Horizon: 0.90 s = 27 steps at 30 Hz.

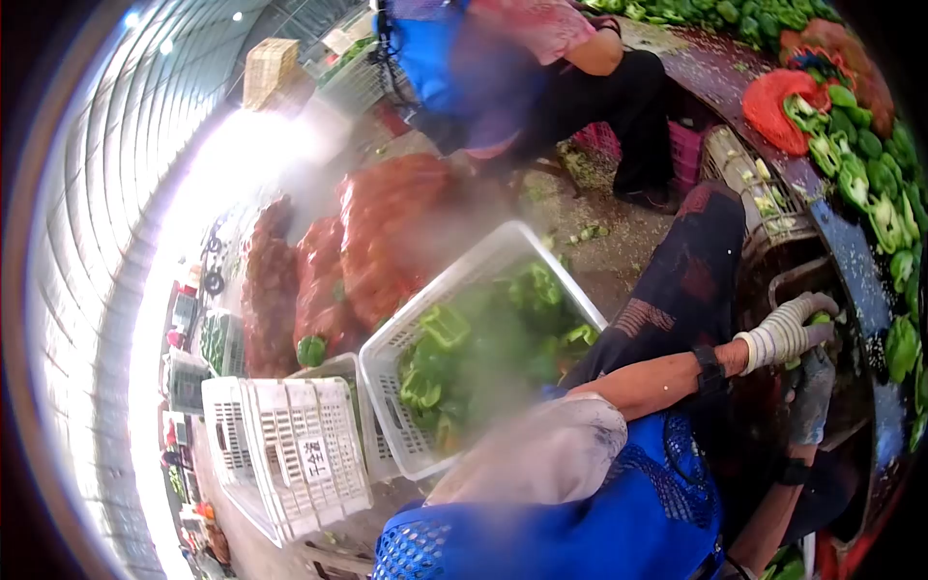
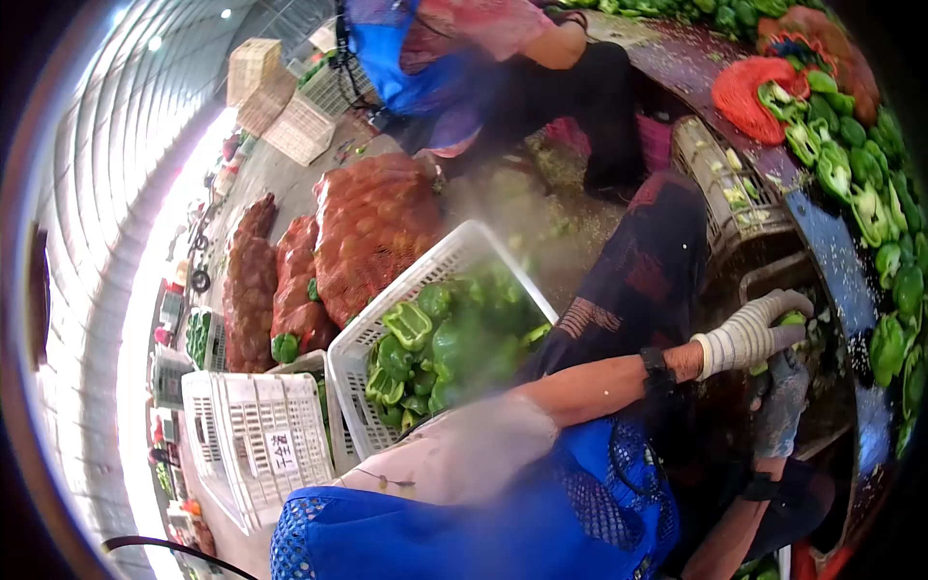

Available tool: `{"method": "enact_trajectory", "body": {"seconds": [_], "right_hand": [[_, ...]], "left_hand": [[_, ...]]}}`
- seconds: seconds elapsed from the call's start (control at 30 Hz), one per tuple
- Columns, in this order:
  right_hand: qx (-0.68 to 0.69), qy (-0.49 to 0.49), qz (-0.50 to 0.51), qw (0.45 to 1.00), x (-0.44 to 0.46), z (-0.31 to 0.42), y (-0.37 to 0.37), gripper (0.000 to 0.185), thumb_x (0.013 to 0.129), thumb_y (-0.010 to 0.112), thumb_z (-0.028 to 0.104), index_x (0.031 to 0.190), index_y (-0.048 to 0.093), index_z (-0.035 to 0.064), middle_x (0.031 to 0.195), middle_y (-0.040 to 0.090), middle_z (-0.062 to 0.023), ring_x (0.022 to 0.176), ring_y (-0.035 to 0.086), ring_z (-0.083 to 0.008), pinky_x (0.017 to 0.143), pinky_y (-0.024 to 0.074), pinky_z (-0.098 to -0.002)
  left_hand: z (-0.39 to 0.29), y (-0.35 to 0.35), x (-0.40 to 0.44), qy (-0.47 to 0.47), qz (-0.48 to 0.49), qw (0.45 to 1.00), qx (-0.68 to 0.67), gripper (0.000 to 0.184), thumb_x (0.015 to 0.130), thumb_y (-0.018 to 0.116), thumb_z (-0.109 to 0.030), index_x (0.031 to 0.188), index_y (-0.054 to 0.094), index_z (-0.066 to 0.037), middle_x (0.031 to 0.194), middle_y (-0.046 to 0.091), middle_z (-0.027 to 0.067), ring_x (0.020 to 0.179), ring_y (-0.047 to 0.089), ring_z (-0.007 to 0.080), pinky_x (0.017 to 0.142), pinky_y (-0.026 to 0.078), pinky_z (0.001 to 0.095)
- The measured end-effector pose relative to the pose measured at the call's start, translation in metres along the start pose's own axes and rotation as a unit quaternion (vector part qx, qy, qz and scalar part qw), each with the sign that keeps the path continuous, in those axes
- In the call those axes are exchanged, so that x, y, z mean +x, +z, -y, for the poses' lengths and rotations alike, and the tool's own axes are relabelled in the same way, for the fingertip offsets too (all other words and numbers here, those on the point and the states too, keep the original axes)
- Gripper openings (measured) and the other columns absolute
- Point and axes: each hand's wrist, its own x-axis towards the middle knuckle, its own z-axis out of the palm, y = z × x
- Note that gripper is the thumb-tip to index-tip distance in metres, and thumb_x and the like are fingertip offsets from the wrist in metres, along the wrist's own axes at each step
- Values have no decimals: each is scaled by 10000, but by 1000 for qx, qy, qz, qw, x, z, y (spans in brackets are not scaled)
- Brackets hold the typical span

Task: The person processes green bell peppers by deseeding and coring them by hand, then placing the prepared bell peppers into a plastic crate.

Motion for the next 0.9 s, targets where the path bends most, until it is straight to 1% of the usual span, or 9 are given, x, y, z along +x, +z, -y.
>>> {"method": "enact_trajectory", "body": {"seconds": [0.03, 0.1, 0.17, 0.2, 0.27, 0.37, 0.47, 0.7, 0.9], "right_hand": [[117, 104, -6, 988, 8, -2, 0, 182, 909, 559, 150, 1040, 636, 50, 890, 659, -78, 665, 591, -160, 572, 448, -274], [182, 150, -46, 971, 11, 6, 17, 192, 898, 571, 131, 1038, 630, 15, 918, 660, -78, 701, 593, -144, 592, 454, -275], [19, 59, -107, 992, 6, -5, 17, 230, 888, 582, 117, 1067, 620, -21, 938, 666, -83, 739, 601, -137, 618, 469, -276], [82, 58, -121, 988, -3, -8, 22, 251, 884, 586, 113, 1087, 612, -32, 942, 669, -90, 753, 605, -138, 632, 474, -281], [208, 43, -162, 964, -9, -17, 33, 296, 877, 592, 105, 1125, 597, -54, 949, 675, -104, 782, 613, -141, 659, 485, -292], [198, 70, -86, 974, -6, -35, 32, 357, 852, 621, 112, 1175, 590, -39, 977, 683, -126, 826, 618, -124, 696, 496, -313], [-4, -15, -30, 999, -11, -32, 31, 357, 820, 631, 118, 1143, 606, -33, 979, 682, -160, 828, 650, -185, 695, 501, -347], [-336, 22, 41, 941, -7, -94, 61, 283, 799, 624, 153, 1023, 626, -21, 923, 660, -204, 890, 636, -357, 739, 492, -376], [-48, 27, -37, 998, -20, -106, 60, 297, 793, 650, 161, 1026, 612, -19, 956, 653, -195, 918, 627, -326, 773, 486, -351]], "left_hand": [[5, 4, 6, -30, -27, 999, -34, 292, 877, 592, -210, 1153, 553, -121, 964, 551, 81, 809, 543, 186, 732, 453, 324], [-5, -8, -2, -87, -60, 994, -41, 286, 878, 580, -206, 1149, 550, -121, 883, 550, 63, 750, 519, 162, 687, 445, 320], [-15, -5, -5, -146, -84, 984, -55, 287, 877, 580, -213, 1147, 549, -120, 844, 543, 50, 725, 502, 150, 672, 438, 321], [-18, -3, -13, -179, -92, 977, -64, 298, 876, 584, -223, 1147, 550, -104, 967, 559, 94, 801, 545, 197, 710, 458, 329], [8, 2, -12, -83, -136, 985, 59, 306, 873, 583, -223, 1148, 549, -94, 1073, 540, 134, 877, 562, 247, 750, 468, 344], [6, -4, -12, -43, -125, 985, 111, 329, 862, 586, -226, 1155, 552, -80, 1230, 476, 199, 1006, 556, 348, 850, 462, 394], [-31, -14, -24, -86, -69, 988, 109, 350, 852, 594, -246, 1159, 555, -84, 1196, 497, 203, 997, 558, 362, 857, 456, 414], [-25, -6, -28, -93, -22, 950, 297, 393, 822, 597, -336, 1140, 585, -105, 1100, 555, 225, 998, 562, 401, 843, 457, 448], [-24, -3, -37, -145, 25, 950, 274, 404, 816, 595, -332, 1153, 594, -109, 1098, 573, 229, 1031, 556, 401, 876, 448, 440]]}}
